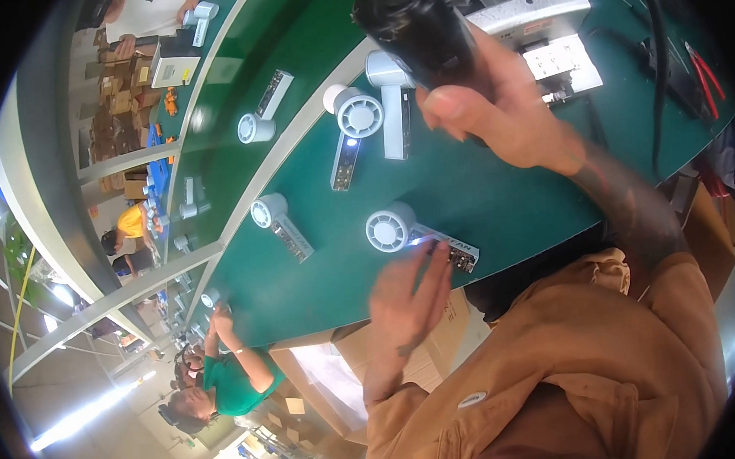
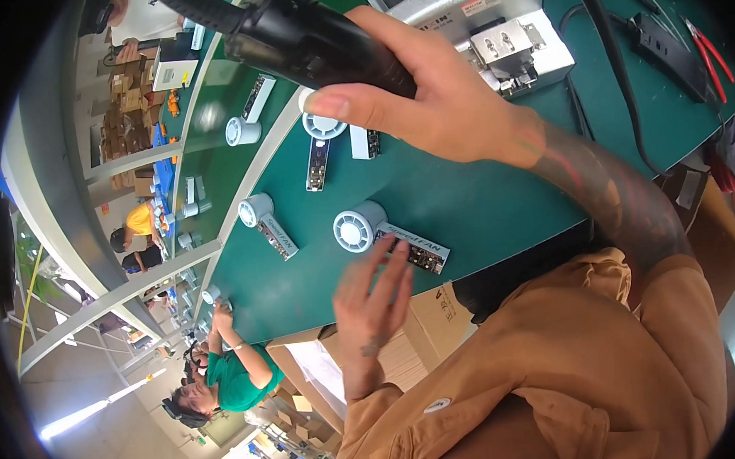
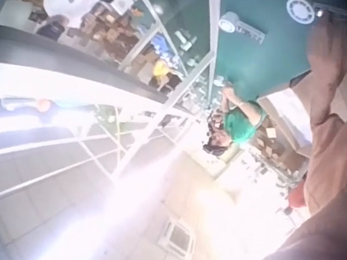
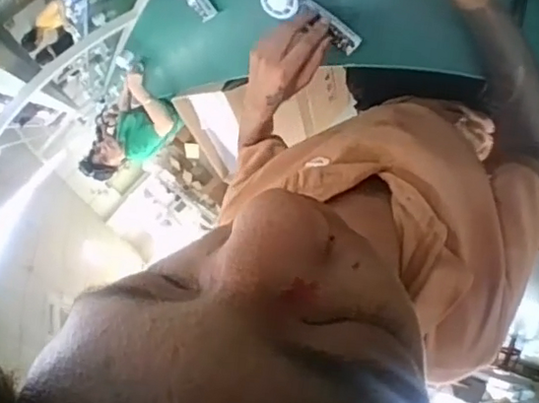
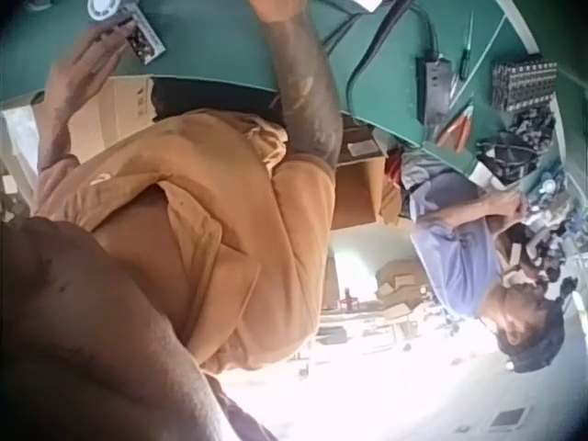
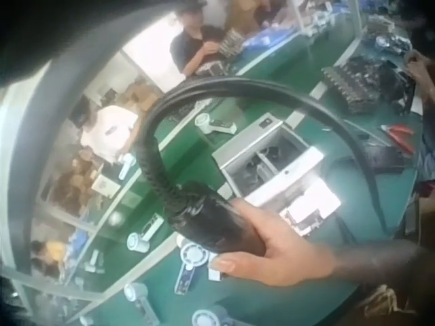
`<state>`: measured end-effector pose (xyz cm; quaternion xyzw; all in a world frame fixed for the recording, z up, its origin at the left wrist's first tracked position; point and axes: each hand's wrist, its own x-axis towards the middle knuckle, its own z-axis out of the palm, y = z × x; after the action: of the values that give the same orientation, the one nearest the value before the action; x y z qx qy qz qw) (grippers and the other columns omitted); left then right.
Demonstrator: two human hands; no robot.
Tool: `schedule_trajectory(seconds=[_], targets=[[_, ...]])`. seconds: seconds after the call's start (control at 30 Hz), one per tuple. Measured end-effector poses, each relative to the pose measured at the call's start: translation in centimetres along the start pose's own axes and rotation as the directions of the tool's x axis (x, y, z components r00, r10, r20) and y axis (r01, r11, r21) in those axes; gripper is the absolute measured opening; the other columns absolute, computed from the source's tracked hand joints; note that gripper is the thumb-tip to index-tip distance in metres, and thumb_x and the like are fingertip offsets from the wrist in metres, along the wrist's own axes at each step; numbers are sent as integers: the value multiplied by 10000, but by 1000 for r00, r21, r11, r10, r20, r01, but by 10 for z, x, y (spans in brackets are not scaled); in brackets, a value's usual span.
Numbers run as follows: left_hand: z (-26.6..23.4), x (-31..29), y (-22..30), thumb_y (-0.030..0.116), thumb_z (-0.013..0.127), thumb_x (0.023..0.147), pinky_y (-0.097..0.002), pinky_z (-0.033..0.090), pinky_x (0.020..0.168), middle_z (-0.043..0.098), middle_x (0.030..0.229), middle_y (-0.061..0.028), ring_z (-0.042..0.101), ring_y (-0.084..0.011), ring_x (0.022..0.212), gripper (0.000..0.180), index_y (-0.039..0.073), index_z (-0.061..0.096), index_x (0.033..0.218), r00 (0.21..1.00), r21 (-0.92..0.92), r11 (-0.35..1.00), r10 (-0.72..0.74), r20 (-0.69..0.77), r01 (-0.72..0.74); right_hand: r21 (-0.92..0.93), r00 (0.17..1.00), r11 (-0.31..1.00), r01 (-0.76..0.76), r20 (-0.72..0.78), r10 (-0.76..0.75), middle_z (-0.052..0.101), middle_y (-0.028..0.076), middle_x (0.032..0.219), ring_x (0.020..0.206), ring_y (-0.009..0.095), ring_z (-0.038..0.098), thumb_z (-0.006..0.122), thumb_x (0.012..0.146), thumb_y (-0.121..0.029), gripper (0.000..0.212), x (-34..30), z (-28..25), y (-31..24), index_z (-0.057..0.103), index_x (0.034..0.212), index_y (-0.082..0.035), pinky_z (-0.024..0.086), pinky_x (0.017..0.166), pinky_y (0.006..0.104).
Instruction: The person assembles internal components of small white hair dryers by securing printed circuit boards and plastic housing with screws using an electric screwdriver.
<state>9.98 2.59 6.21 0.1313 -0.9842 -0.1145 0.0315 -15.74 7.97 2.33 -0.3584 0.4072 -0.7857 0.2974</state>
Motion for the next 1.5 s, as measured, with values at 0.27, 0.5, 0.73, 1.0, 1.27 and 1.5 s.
schedule_trajectory(seconds=[0.27, 0.5, 0.73, 1.0, 1.27, 1.5], targets=[[-23, 29, -44, 104, 792, 702, -490, 452, 968, 615, 1278, -36, 538, -320, 1225, 402, 117, 705, 1094, 956, 105, 969, 194, 219, -221, 118, 988, 986, -119, 117, 105, 551, 49, 1125, 1012, 75, 488, 655, 938, -92, 556, 7, 0, -26, 376, 1401, 36, 428, 887, 248], [-13, 35, -54, 148, 819, 667, -473, 443, 954, 665, 1094, -19, 582, -283, 1144, 350, 103, 708, 996, 937, -17, 954, 297, 185, -299, 167, 988, 977, -130, 108, 113, 549, 24, 1045, 937, 66, 493, 658, 940, -99, 468, 4, -3, -27, 430, 1327, 32, 438, 816, 241], [-12, 41, -57, 161, 817, 671, -450, 434, 940, 669, 1041, -9, 594, -260, 1129, 318, 88, 702, 958, 921, -50, 941, 339, 193, -336, 83, 991, 993, -80, 116, 70, 556, 33, 1001, 898, 73, 515, 663, 943, -128, 497, 6, -4, -24, 421, 1345, 32, 449, 783, 244], [-6, 44, -48, 124, 811, 654, -434, 439, 888, 628, 955, -34, 593, -257, 1033, 281, 70, 705, 908, 929, -217, 939, 310, 203, -266, 191, 991, 977, -100, 106, 81, 562, 38, 1053, 914, 78, 524, 661, 949, -153, 545, 5, -3, -27, 400, 1387, 41, 458, 786, 241], [1, 39, -51, 78, 822, 633, -425, 436, 884, 611, 1021, -74, 584, -296, 1039, 319, 63, 707, 930, 955, -323, 932, 231, 186, -162, 158, 991, 985, -66, 125, 46, 557, 40, 1081, 909, 86, 527, 662, 951, -179, 570, 5, -9, -16, 390, 1405, 33, 466, 784, 245], [-4, 37, -51, 80, 825, 640, -451, 448, 882, 623, 1032, -69, 593, -296, 1044, 333, 56, 714, 953, 947, -272, 941, 256, 192, -199, -15, 980, 981, 194, -47, -195, 579, 43, 886, 759, 72, 548, 625, 975, -312, 531, 7, 8, -4, 437, 1324, 40, 466, 674, 225]])
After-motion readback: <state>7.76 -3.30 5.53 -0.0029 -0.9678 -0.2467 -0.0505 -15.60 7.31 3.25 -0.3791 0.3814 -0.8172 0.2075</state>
